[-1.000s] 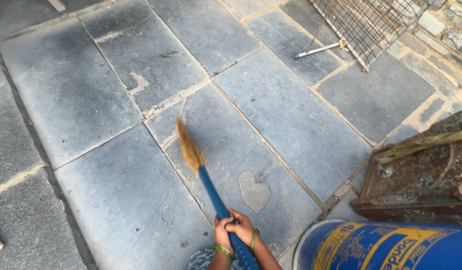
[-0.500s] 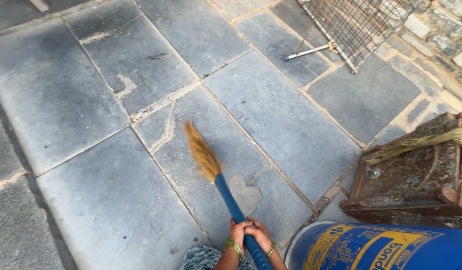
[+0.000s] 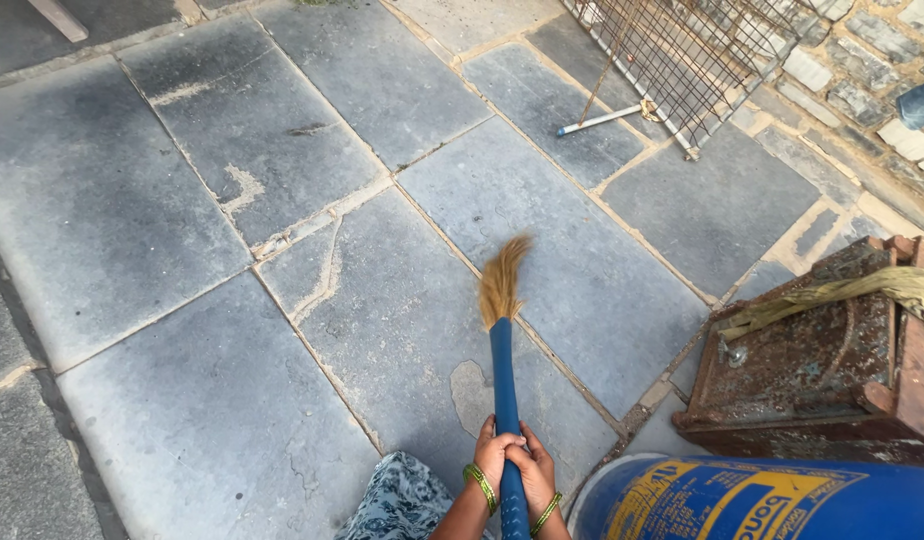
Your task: The person sweeps the stone floor with a long-handled broom, moving across the area and pushing debris near a blue drum and a metal cage.
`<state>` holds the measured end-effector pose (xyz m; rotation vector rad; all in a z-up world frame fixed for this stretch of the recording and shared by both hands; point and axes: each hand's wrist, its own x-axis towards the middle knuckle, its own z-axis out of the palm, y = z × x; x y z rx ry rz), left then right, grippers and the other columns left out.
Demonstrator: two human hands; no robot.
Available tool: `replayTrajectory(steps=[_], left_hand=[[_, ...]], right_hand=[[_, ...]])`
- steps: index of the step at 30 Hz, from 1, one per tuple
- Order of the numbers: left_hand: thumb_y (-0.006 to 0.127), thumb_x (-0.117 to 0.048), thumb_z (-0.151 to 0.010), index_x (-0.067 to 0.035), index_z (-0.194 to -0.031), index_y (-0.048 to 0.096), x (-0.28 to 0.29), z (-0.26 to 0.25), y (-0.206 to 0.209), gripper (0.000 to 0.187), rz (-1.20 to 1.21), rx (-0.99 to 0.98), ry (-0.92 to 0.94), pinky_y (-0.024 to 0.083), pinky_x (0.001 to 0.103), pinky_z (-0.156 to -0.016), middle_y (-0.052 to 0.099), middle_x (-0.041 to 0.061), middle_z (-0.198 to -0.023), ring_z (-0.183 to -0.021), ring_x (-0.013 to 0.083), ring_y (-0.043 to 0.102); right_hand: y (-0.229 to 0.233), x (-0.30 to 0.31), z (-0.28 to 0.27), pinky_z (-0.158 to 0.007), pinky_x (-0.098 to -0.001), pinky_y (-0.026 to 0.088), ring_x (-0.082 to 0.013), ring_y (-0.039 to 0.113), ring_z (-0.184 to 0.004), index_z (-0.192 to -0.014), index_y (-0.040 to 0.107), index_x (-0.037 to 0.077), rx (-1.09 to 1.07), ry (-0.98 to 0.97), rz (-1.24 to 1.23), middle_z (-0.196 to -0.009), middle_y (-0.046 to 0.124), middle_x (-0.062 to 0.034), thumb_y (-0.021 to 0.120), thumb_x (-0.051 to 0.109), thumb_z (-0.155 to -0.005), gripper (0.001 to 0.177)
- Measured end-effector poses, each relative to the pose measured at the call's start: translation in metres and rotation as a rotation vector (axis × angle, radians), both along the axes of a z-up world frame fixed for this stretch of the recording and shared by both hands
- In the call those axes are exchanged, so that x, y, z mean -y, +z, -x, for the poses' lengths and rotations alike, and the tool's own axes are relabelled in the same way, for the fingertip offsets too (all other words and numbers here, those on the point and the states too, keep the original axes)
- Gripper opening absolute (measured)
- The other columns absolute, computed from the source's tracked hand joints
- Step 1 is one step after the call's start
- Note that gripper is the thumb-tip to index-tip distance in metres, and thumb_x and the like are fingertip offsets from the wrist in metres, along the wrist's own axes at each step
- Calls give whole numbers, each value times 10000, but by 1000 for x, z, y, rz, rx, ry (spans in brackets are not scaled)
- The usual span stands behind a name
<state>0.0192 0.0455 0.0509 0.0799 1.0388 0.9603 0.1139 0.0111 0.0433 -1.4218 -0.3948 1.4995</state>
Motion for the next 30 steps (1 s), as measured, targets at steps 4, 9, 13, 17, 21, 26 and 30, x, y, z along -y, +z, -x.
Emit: replayTrajectory(steps=[4, 9, 13, 17, 21, 26, 30], left_hand=[[662, 4, -746, -148, -1577, 278, -21, 14, 5, 929, 20, 7, -24, 602, 399, -691, 666, 191, -1049, -795, 273, 687], [661, 24, -743, -75, -1532, 365, -39, 32, -16, 849, -161, 74, 154, 597, 402, -652, 635, 189, -985, -740, 273, 663], [648, -4, -736, -105, -1455, 381, -54, 70, -19, 773, -113, 30, 315, 584, 380, -647, 661, 161, -963, -739, 268, 673], [671, -39, -754, -17, -1365, 463, -63, 109, -19, 645, -125, -29, 420, 567, 370, -639, 644, 172, -886, -725, 263, 656], [662, -49, -749, -35, -1261, 486, -71, 132, -30, 541, -20, -58, 476, 558, 395, -647, 645, 172, -846, -723, 288, 648], [676, -118, -766, -14, -1141, 544, -72, 141, -51, 411, 54, -69, 472, 556, 411, -672, 643, 147, -869, -758, 291, 653], [692, -112, -753, -62, -1171, 526, -82, 130, -52, 452, 159, -80, 352, 561, 418, -709, 649, 158, -935, -832, 295, 655]], right_hand=[[33, -22, 20, -692, -318, 581, -211, 712, -849, -1537, 384, 8, 12, 25, 34, -1124, 699, -197, 654, 74, -824, 765], [45, -55, 43, -700, -296, 571, -181, 686, -843, -1544, 395, 21, -9, 168, -48, -1121, 699, -171, 653, 47, -804, 783], [27, -81, 76, -737, -280, 581, -172, 701, -875, -1511, 423, -3, -59, 309, -100, -1126, 726, -146, 658, -3, -772, 775], [-1, -105, 106, -701, -257, 535, -153, 646, -836, -1518, 469, -10, -2, 457, -100, -1052, 713, -143, 683, 11, -781, 768], [-20, -127, 129, -745, -257, 561, -155, 682, -863, -1460, 524, -12, 66, 606, -44, -1070, 736, -135, 730, 46, -742, 749], [-28, -134, 132, -788, -244, 577, -146, 722, -930, -1420, 574, -16, 131, 679, 47, -1138, 747, -126, 751, 96, -737, 714], [-32, -133, 114, -764, -271, 574, -193, 720, -906, -1389, 586, -36, 78, 575, 97, -1119, 750, -183, 757, 111, -729, 697]])
